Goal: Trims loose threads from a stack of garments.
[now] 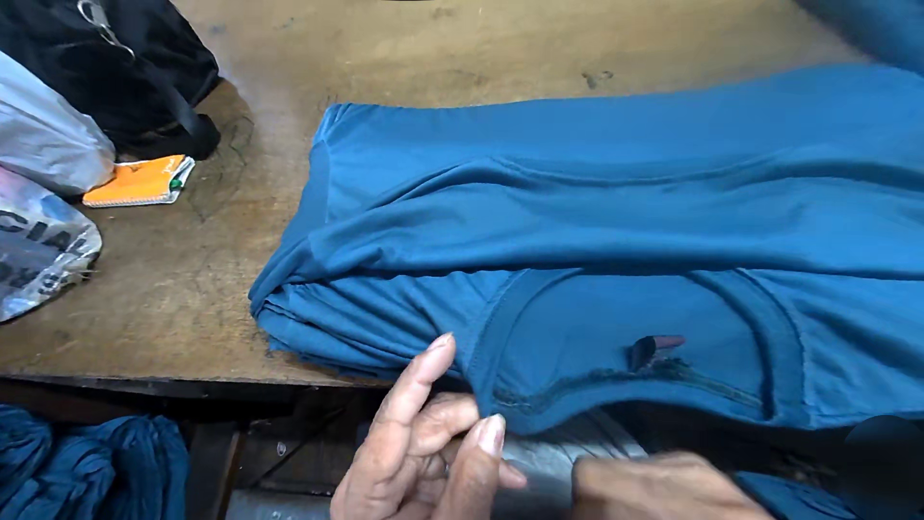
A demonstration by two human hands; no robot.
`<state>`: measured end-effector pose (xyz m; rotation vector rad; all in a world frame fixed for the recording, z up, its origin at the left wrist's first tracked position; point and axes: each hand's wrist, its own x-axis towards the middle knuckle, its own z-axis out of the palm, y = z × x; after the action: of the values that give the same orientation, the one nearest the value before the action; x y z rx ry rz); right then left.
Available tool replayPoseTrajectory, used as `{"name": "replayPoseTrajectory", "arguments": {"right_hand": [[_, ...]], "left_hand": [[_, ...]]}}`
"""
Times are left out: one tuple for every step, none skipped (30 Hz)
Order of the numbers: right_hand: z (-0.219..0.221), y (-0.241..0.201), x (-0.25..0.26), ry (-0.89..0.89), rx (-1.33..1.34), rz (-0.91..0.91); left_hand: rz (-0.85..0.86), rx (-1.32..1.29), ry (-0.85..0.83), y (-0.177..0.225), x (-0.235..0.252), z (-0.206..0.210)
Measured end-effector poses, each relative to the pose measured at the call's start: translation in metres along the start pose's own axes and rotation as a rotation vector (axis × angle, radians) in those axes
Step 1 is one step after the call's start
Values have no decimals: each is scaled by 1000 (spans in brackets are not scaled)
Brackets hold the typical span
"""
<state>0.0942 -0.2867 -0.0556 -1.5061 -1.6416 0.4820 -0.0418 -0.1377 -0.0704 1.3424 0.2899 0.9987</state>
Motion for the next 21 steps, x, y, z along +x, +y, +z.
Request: {"name": "replayPoseTrajectory", "arguments": {"right_hand": [[-3,-1,4,97,-53,24],[-8,-1,8,150,-104,54],[-14,-2,11,169,-165,80],[-19,-2,12,188,-216,100],[-22,-1,11,219,-239,118],[-25,1,7,263,-230,133],[-28,4,2,312,-197,148],[-32,7,-4,356,-153,177],[-36,10,-9,397,-109,211],[-40,13,-13,435,-37,250],[-42,16,-16,473,62,282],[-44,17,-19,504,176,315],[-46,17,-23,522,285,352],[-46,18,-25,544,356,379],[-45,19,-28,551,382,387],[-43,20,-32,546,374,384],[-42,21,-35,536,361,376],[-40,21,-37,520,351,368],[-39,20,-39,507,347,357],[-38,20,-40,496,348,340],[-37,20,-41,485,344,328]], "left_hand": [[-8,2,-4,0,-1,0],[-29,-4,-6,1,-1,0],[-66,-24,2,3,-1,0],[-92,-40,11,3,0,-1],[-103,-53,14,3,1,-2],[-109,-64,7,2,2,-3],[-114,-78,-5,1,2,-4],[-127,-95,-7,0,2,-4],[-147,-116,-2,0,1,-2],[-163,-134,-1,0,1,0],[-169,-142,-23,0,0,1],[-161,-132,-79,-2,0,2],[-144,-106,-149,-5,0,4],[-120,-67,-229,-8,-1,7],[-98,-42,-296,-10,-3,11],[-90,-33,-345,-13,-4,16],[-99,-29,-378,-14,-5,20],[-113,-31,-393,-16,-5,24],[-130,-38,-379,-18,-3,28],[-156,-50,-333,-19,-1,32],[-182,-60,-266,-18,0,35]]}}
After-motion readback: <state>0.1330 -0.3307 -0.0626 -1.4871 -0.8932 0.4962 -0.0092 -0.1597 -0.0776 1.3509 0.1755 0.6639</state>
